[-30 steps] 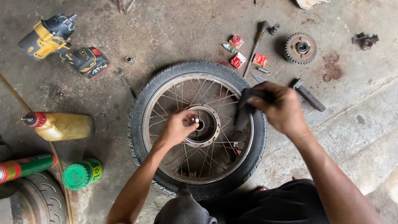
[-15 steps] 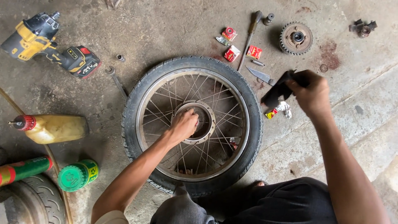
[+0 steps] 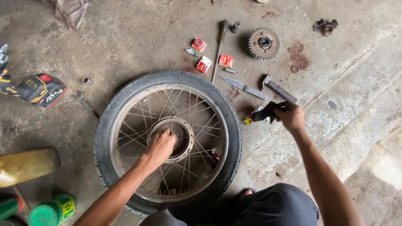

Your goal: The person removes a motorcycle wheel from the bike, places it on the floor, and uses a hammer to tap a bearing into the hub. They then flip the wheel over and continue hammering the bearing into place.

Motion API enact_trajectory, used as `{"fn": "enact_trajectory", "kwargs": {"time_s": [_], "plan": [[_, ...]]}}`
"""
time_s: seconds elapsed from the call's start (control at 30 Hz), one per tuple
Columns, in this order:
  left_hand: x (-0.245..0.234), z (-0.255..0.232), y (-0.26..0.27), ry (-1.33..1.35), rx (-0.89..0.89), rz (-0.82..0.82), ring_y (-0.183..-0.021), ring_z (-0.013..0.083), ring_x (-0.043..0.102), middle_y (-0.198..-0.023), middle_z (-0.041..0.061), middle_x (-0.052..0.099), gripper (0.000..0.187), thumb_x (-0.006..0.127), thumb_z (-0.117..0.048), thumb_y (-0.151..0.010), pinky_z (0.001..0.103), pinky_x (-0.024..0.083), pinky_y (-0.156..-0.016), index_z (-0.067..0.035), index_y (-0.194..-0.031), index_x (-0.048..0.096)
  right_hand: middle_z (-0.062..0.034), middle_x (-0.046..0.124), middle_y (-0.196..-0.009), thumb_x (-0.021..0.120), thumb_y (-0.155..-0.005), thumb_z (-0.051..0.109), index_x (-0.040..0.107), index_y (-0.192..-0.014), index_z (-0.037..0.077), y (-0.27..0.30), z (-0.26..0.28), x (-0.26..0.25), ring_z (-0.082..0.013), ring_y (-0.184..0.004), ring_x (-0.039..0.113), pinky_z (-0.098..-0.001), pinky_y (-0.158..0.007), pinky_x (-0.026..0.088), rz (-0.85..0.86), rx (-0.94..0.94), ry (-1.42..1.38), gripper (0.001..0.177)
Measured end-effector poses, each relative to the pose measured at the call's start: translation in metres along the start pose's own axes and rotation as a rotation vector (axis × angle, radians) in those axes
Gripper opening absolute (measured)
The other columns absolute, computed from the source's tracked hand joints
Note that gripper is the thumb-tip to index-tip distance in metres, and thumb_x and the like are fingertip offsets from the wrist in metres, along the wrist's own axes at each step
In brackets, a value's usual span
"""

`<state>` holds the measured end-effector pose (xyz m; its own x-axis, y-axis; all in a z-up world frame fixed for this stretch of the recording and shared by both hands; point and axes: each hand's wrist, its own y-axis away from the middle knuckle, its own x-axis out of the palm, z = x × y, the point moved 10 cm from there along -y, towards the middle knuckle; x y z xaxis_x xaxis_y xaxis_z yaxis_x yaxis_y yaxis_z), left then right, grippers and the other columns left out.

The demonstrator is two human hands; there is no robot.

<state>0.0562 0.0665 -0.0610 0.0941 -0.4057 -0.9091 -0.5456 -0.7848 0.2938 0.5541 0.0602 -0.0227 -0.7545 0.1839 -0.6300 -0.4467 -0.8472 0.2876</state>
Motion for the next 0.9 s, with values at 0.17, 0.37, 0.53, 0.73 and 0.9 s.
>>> {"fn": "enact_trajectory", "kwargs": {"time_s": [0.17,0.37,0.53,0.73,0.9], "plan": [[-0.011,-0.033,0.015,-0.435,0.232,-0.424,-0.061,0.0323,0.067,-0.076,0.019,0.066,0.021,0.066,-0.004,-0.077,0.038,0.054,-0.054,0.007,-0.094,0.072,-0.0265,0.071,-0.077,0.079,-0.086,0.000,0.068,-0.111,-0.007,-0.015,-0.010,0.054,-0.0267,-0.059,0.072,-0.0337,-0.059,0.059,0.028,-0.015,-0.306,0.027],[-0.050,-0.049,0.027,-0.448,0.288,-0.484,-0.069,0.0318,0.067,-0.080,0.017,0.069,0.022,0.063,-0.003,-0.078,0.039,0.052,-0.058,0.003,-0.096,0.075,-0.0211,0.061,-0.107,0.081,-0.091,0.037,0.074,-0.124,0.015,-0.026,0.059,0.055,-0.0465,-0.093,0.068,-0.0561,-0.086,0.056,-0.052,-0.296,0.222,0.041],[-0.019,-0.012,0.023,-0.340,0.176,-0.346,-0.096,0.0355,0.065,-0.094,0.015,0.072,0.031,0.059,-0.011,-0.087,0.050,0.046,-0.083,-0.003,-0.113,0.074,-0.0172,0.051,-0.127,0.070,-0.090,0.032,0.054,-0.144,0.016,-0.141,-0.071,0.043,-0.0443,-0.123,0.049,-0.0541,-0.101,0.046,-0.107,-0.011,0.763,0.059],[-0.041,-0.019,0.022,-0.395,0.143,-0.250,-0.119,0.0370,0.058,-0.103,0.013,0.076,0.031,0.062,-0.027,-0.093,0.056,0.038,-0.101,-0.011,-0.117,0.074,-0.0181,0.061,-0.113,0.067,-0.090,0.038,0.054,-0.126,0.007,-0.144,-0.077,0.039,-0.0456,-0.108,0.059,-0.0571,-0.089,0.051,-0.043,-0.174,0.911,0.049],[-0.128,-0.036,-0.024,-0.285,0.164,-0.491,-0.079,0.0245,0.066,-0.066,0.004,0.065,0.039,0.064,-0.048,-0.095,0.045,0.048,-0.089,-0.016,-0.073,0.067,-0.0283,0.072,-0.091,0.047,-0.110,0.029,0.051,-0.130,0.004,0.000,0.025,0.035,-0.0505,-0.089,0.071,-0.0589,-0.075,0.054,-0.002,-0.293,0.152,0.033]]}}
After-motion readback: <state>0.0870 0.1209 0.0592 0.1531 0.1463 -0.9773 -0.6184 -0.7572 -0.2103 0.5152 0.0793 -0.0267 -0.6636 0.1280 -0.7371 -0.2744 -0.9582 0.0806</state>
